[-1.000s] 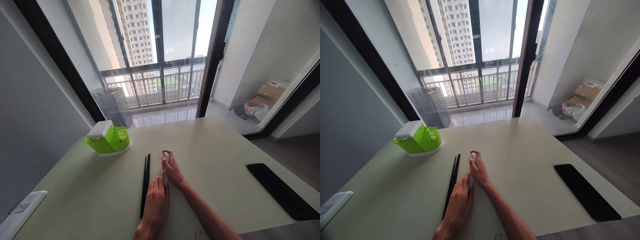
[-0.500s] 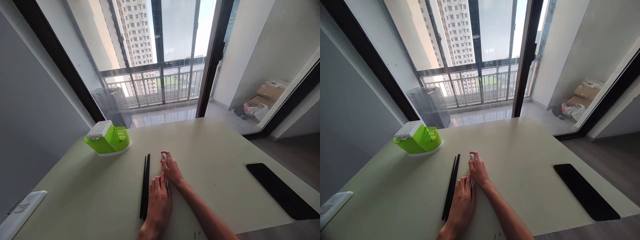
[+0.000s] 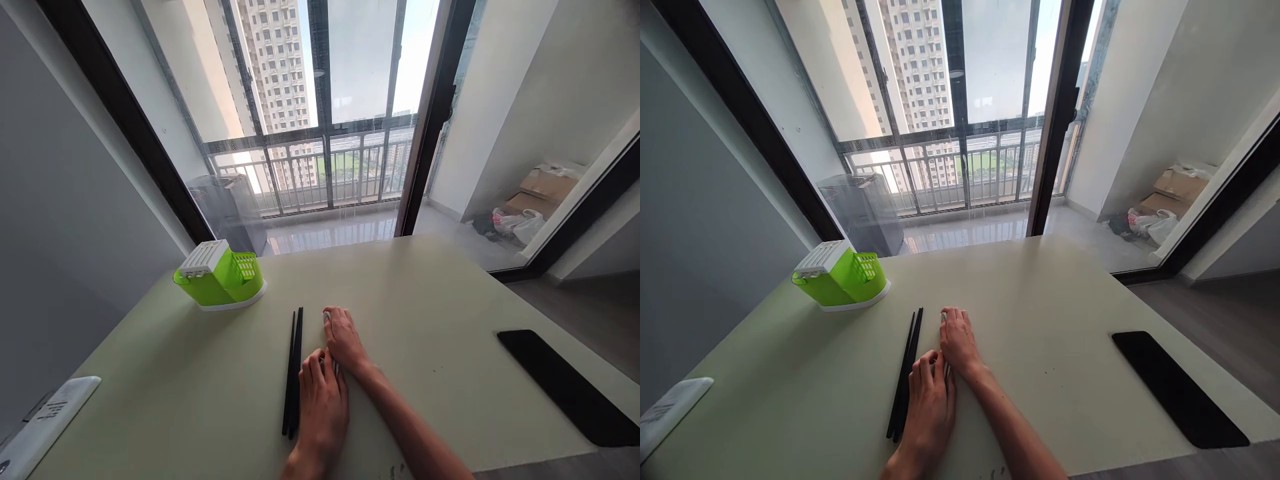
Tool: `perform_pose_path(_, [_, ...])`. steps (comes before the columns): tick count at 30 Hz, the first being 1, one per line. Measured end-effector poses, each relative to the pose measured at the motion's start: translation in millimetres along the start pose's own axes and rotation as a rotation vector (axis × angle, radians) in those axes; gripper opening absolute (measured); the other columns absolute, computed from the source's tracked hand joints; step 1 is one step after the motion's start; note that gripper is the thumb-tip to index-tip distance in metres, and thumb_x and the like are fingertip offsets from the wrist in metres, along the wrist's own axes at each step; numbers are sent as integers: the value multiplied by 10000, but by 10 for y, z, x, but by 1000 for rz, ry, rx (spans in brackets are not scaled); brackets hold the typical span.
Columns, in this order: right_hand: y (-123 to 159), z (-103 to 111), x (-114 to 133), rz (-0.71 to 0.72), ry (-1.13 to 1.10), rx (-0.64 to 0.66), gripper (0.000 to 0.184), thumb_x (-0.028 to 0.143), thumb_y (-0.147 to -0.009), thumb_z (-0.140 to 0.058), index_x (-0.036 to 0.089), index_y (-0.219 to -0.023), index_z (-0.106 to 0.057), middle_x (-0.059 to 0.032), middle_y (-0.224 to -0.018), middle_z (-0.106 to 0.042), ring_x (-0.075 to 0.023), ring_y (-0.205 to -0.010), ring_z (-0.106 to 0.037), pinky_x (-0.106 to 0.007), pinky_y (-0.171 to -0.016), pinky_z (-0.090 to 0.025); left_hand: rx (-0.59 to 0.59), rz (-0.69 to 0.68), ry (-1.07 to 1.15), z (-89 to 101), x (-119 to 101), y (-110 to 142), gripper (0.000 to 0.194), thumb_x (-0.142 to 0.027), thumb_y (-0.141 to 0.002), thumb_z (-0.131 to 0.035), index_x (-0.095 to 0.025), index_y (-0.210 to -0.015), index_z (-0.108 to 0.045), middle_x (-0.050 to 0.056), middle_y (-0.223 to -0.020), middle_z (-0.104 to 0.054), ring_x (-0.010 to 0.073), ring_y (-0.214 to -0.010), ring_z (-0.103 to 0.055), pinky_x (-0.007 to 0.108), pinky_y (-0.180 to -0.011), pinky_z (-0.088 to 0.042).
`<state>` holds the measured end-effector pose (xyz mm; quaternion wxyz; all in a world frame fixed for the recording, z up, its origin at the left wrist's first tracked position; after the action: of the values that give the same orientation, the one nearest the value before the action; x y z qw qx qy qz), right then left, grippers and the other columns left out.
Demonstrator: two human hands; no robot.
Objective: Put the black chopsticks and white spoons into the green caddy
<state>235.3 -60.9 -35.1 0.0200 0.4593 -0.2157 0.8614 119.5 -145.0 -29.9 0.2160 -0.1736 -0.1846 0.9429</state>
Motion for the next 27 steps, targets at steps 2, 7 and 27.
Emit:
perform_pose_path(2, [0, -14, -8, 7, 28, 5, 281, 251, -1011, -384, 229, -1119, -642, -104, -1071, -660, -277, -1019, -544, -415, -952, -437, -19, 2, -10, -13, 9, 6, 332, -194, -1019, -404, -155, -1310, -562, 143, -1303, -538, 286, -1179, -555, 481, -978, -515])
perform_pose_path(7, [4, -35, -3, 22, 75, 16, 270, 196, -975, -421, 213, -1110, -654, -114, -1085, -642, -288, -1047, -524, -419, -961, -432, -32, -21, 11, 34, 2, -3, 398, -195, -1024, -395, -158, -1410, -484, 157, -1394, -493, 291, -1307, -493, 493, -1044, -481])
perform_pose_path(27, [-18, 35, 19, 35, 7, 15, 253, 166, -898, -544, 210, -1110, -674, -100, -1085, -658, -274, -1052, -560, -380, -962, -459, -154, -204, -24, 1421, 702, -1411, 421, -473, -1005, -467, -229, -1321, -600, 105, -1348, -628, 296, -1349, -483, 507, -1179, -356])
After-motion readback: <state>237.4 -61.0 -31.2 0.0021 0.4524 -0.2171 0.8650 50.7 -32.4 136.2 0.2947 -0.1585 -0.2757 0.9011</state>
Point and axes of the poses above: each hand's wrist, its own y-axis away from the middle knuckle, its own z-axis out of the back of the hand, x = y × z, the point moved 2 cm from there along -y, towards the middle knuckle
